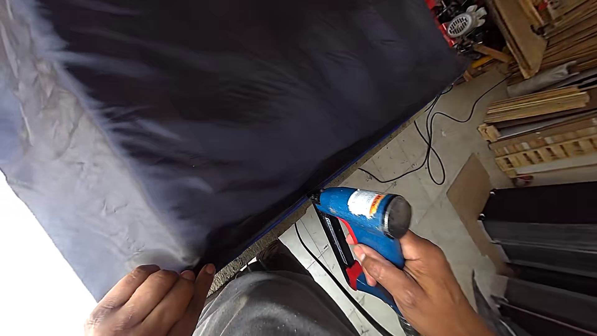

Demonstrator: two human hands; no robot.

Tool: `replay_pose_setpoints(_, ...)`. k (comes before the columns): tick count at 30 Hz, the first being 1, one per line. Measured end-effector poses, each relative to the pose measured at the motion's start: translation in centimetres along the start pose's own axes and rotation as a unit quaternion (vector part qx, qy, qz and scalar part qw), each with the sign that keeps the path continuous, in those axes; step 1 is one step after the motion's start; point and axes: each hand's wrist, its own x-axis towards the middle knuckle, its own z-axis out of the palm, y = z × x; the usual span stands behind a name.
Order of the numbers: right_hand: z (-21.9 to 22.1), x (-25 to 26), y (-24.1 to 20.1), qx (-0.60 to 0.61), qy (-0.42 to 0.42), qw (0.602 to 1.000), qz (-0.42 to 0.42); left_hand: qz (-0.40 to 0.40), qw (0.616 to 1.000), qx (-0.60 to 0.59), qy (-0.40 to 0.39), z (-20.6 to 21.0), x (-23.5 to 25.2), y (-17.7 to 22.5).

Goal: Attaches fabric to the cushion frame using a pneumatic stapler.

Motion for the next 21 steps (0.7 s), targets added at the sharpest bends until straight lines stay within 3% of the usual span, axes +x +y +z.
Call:
replay_pose_setpoints(4, 0.4, -1.4, -2.5, 0.011, -0.052, 0.998, -0.025, -0.004, 0.999, -0.008, 0.049, 0.7, -0.1, 0.1)
replay_pose_setpoints(16, 5.1, -2.6, -7.0, -0.039, -0.151, 0.984, -0.085, 0.024, 0.996, -0.007, 0.081, 1.1, 0.2, -0.3)
replay_pose_setpoints(21, 0.7, -3.8, -4.4, 0.007, -0.125, 0.99, -0.06, 0.015, 0.999, -0.008, 0.051, 0.9, -0.2, -0.2)
